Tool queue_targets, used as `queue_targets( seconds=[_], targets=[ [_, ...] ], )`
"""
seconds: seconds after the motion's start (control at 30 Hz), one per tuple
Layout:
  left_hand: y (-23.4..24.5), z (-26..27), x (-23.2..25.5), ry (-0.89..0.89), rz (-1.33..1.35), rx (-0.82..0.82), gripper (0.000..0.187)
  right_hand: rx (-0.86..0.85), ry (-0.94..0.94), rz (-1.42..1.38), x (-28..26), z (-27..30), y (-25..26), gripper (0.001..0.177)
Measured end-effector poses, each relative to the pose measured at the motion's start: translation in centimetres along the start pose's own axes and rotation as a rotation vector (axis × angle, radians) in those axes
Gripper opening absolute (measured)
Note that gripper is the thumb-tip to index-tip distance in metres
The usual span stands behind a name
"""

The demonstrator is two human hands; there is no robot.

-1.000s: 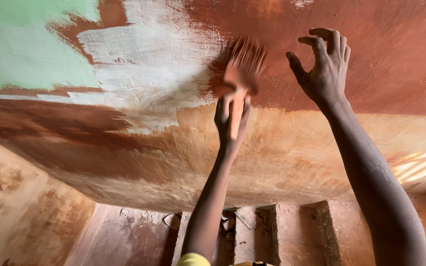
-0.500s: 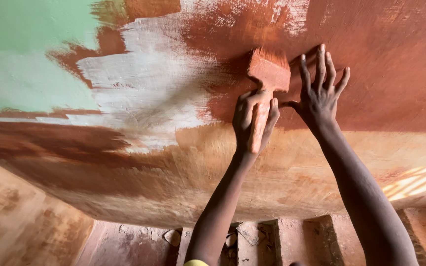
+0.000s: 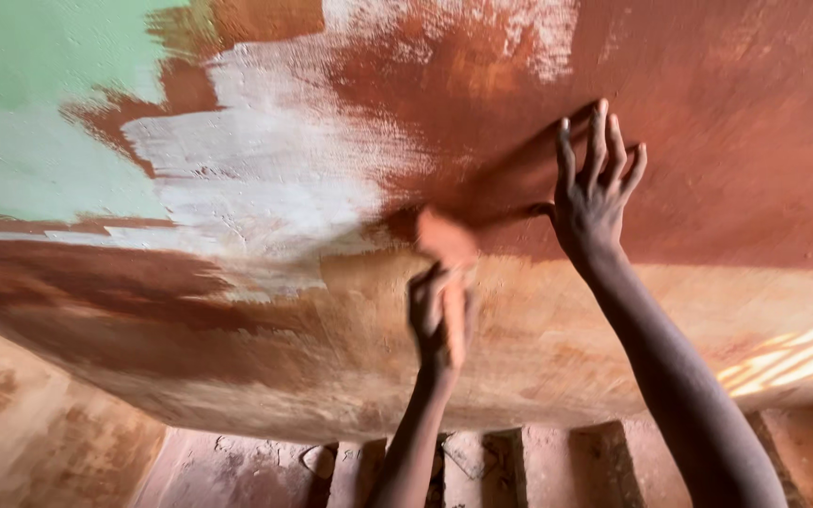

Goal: The person uses a paintbrush to apply reddish-brown paint to a wall, covering a previously lighter surface. The person holds the wall with the left hand while brushing with the right, working along a horizontal section of the wall.

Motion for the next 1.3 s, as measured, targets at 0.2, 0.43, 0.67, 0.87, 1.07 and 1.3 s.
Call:
queue_targets(
  seconds=[0.2,0.43,0.67,0.87,1.07,1.3],
  targets=[
    [-5.3,-5.6,4.8,-0.196,0.046,-0.041,0.036,-0.076,0.002,-0.138,-0.3,1.2,-0.3,0.132],
    [1.0,1.6,-1.7,0.075,-0.041,-0.031,0.035,-0.014,0.029,0.040,-0.6,2.0,-1.6,0.118],
    [3.2,4.1,-0.8,0.015,-0.152,-0.001,0.025,-0.032,-0.029,-0.172,-0.9,1.0,-3.1,0.120],
    [-6.8,-2.9,1.5,-0.143,0.043,-0.125,0.013,0.016,0.024,0.344,-0.8,1.4,-2.2,0.106],
    [-6.6,-1.1,-2.6,0.359,0.447,-0.411,0.011,-0.026,0.024,0.245,-0.6,1.3,-2.6,0.104],
    [5.1,-1.8,-5.3,0.201,-0.059,-0.093,0.010,0.081,-0.002,0.085,-1.0,0.9,-2.4,0.094]
  ],
)
Point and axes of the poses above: each hand's wrist, its own z-axis away from the middle knuckle, its own y-axis out of the back of the hand, x = y × z, the point moved 7 cm from there along -z, towards the middle knuckle, and after that the axes turned 6 degrees about z, right-handed, at the moved point
